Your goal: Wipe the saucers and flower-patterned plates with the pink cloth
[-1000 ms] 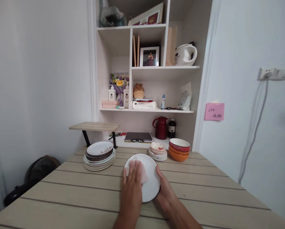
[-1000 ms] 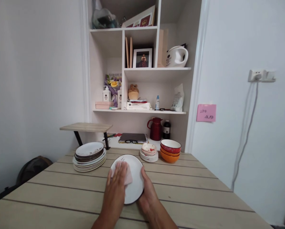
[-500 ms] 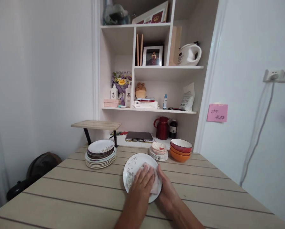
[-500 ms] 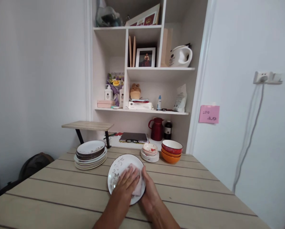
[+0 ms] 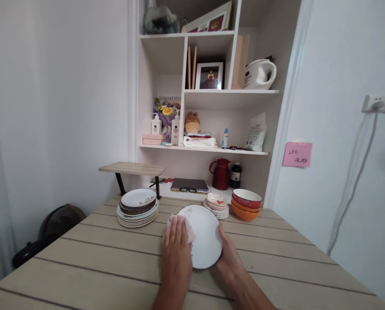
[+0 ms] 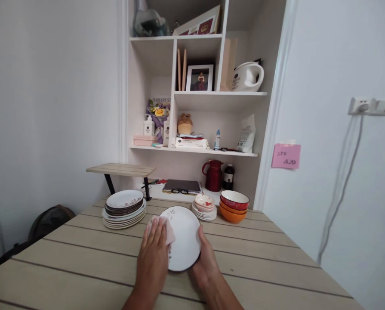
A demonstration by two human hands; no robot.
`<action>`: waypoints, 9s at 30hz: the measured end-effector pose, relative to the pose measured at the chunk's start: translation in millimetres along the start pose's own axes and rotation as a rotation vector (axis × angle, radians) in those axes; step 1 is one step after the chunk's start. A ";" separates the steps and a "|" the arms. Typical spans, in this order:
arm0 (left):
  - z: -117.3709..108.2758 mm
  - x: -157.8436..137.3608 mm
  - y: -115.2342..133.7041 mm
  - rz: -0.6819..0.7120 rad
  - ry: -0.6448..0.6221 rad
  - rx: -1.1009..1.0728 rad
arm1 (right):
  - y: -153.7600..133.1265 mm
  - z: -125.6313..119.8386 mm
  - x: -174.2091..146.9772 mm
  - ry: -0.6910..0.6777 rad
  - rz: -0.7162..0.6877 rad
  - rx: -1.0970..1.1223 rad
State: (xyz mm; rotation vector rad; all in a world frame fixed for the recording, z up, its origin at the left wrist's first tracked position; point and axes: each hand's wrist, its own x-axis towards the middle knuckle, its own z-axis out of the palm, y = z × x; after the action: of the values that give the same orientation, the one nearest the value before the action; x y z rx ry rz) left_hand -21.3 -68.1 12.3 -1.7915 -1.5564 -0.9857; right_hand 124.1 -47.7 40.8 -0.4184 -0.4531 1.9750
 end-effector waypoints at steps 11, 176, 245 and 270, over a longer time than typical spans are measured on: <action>10.7 -7.9 15.9 0.338 -0.045 -0.362 | -11.5 -14.6 7.6 -0.086 -0.025 -0.004; 2.4 -12.0 3.4 0.224 0.015 -0.206 | 12.5 9.2 -5.2 -0.140 0.052 -0.025; -3.9 -29.6 8.8 0.493 -0.033 -0.199 | -12.5 -8.2 -1.7 -0.007 0.042 0.003; -12.3 -23.8 15.2 0.441 -0.252 -0.245 | 2.2 -10.8 -2.2 0.011 0.179 -0.097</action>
State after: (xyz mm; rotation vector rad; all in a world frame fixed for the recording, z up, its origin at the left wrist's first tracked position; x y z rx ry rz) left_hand -9.7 -94.1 0.6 -2.3754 -1.1282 -0.7817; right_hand 128.5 -49.2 30.5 -0.5478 -0.5211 2.1280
